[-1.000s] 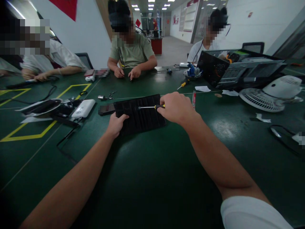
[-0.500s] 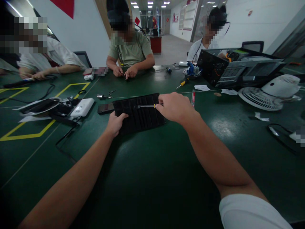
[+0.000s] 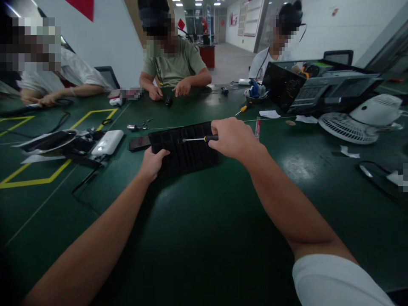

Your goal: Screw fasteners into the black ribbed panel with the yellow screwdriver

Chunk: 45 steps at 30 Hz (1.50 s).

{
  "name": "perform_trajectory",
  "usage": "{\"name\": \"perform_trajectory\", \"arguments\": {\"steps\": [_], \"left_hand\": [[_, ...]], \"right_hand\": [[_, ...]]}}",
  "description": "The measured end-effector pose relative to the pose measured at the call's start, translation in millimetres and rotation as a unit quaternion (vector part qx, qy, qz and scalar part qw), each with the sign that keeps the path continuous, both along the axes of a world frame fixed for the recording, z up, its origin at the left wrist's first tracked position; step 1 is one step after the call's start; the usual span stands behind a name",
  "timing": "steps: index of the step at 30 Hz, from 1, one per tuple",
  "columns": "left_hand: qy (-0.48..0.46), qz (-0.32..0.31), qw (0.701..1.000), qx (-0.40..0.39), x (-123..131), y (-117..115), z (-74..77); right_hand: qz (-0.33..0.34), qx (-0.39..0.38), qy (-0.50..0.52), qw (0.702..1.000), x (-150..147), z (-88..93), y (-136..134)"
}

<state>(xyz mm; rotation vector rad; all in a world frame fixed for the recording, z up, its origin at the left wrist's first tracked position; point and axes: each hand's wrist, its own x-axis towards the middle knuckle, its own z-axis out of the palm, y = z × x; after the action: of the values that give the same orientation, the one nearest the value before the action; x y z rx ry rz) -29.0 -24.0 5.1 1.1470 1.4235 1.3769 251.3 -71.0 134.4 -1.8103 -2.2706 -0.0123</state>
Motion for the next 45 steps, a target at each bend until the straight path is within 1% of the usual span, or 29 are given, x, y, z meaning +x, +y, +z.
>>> {"name": "perform_trajectory", "arguments": {"steps": [6, 13, 16, 19, 25, 31, 42, 45], "left_hand": [[-0.003, 0.001, 1.000, -0.012, 0.1, 0.2, 0.5], [-0.003, 0.005, 1.000, -0.001, -1.5, 1.3, -0.9], [0.002, 0.007, 1.000, -0.005, -2.9, 2.0, -3.0], [0.005, 0.004, 1.000, 0.004, -4.1, 2.7, -4.6], [0.009, 0.004, 1.000, -0.002, -3.9, 3.1, -4.5], [0.009, 0.009, 1.000, 0.001, -3.4, 3.0, -4.7], [0.002, 0.000, 1.000, 0.001, -3.6, 5.4, -7.0], [0.010, 0.004, 1.000, -0.002, -4.4, 6.0, -8.5]], "right_hand": [[-0.009, -0.008, 0.008, 1.000, -3.6, 2.6, -3.0], [-0.018, -0.016, 0.008, 1.000, -4.9, 6.5, -4.9], [-0.011, -0.020, 0.007, 1.000, -4.1, 6.5, -4.2], [-0.018, -0.020, 0.006, 1.000, -3.8, 6.2, -3.3], [-0.016, -0.026, 0.006, 1.000, -5.4, 5.2, -2.9], [-0.038, -0.032, -0.020, 0.999, -9.1, 5.3, -3.4], [0.008, -0.036, -0.034, 0.999, -8.5, 4.9, -6.4], [0.006, -0.038, -0.038, 0.999, -8.9, 5.3, -6.0]]}}
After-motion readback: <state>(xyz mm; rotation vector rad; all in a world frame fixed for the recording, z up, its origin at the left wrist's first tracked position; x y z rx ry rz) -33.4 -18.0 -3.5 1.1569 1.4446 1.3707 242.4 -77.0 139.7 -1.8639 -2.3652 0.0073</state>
